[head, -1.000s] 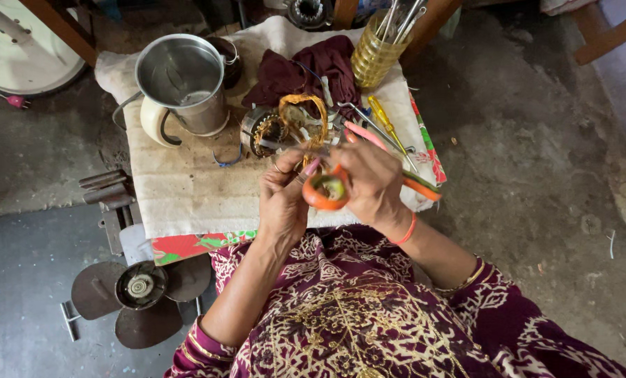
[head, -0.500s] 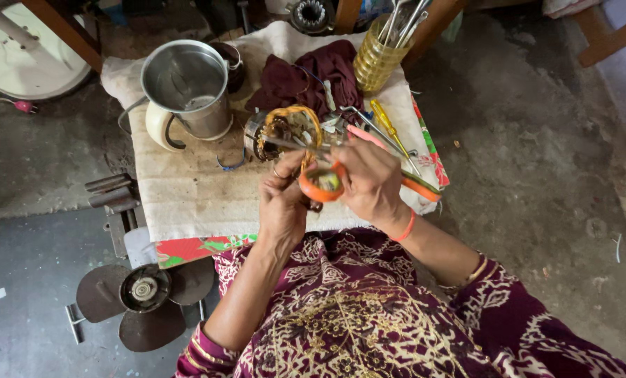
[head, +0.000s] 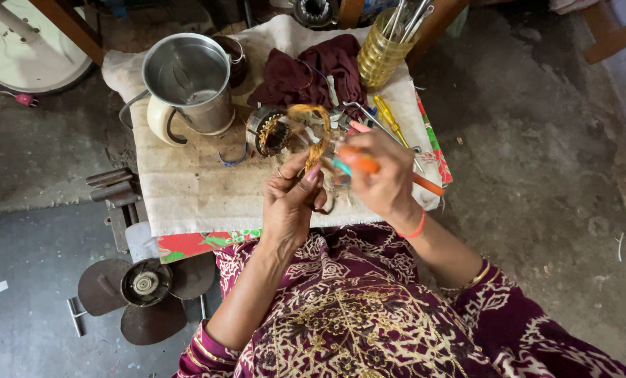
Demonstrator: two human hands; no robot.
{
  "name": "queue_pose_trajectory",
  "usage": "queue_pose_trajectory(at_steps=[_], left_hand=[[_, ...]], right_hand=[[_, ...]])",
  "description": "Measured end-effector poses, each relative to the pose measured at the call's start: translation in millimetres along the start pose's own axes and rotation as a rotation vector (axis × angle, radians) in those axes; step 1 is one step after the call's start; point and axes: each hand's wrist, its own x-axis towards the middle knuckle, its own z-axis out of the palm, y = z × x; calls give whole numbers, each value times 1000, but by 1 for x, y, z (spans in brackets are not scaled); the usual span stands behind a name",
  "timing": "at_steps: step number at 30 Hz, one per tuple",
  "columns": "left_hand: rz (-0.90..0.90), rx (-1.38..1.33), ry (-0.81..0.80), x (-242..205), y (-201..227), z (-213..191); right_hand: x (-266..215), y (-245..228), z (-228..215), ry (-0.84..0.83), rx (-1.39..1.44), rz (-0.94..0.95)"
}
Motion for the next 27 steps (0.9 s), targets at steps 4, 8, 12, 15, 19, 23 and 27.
queue_pose_trajectory(at_steps=[4, 8, 12, 15, 19, 23, 27], left_hand=[[-26, -12, 18, -1, -1, 3], [-21, -9, 12, 1, 0, 7], [-17, -29, -41, 0, 2, 9], [-46, 26, 32, 0, 3, 13], [-9, 8, -10, -2, 7, 18], [14, 112, 78, 0, 8, 14], [228, 311, 155, 6, 0, 8]], right_hand=[[4, -13, -14, 128, 397, 407], [3, -27, -24, 18, 168, 323], [-5, -32, -18, -26, 3, 86], [-11, -29, -7, -57, -7, 7], [-17, -21, 7, -102, -96, 97], [-24, -17, 18, -44, -87, -9], [-31, -24, 39, 7, -95, 0]])
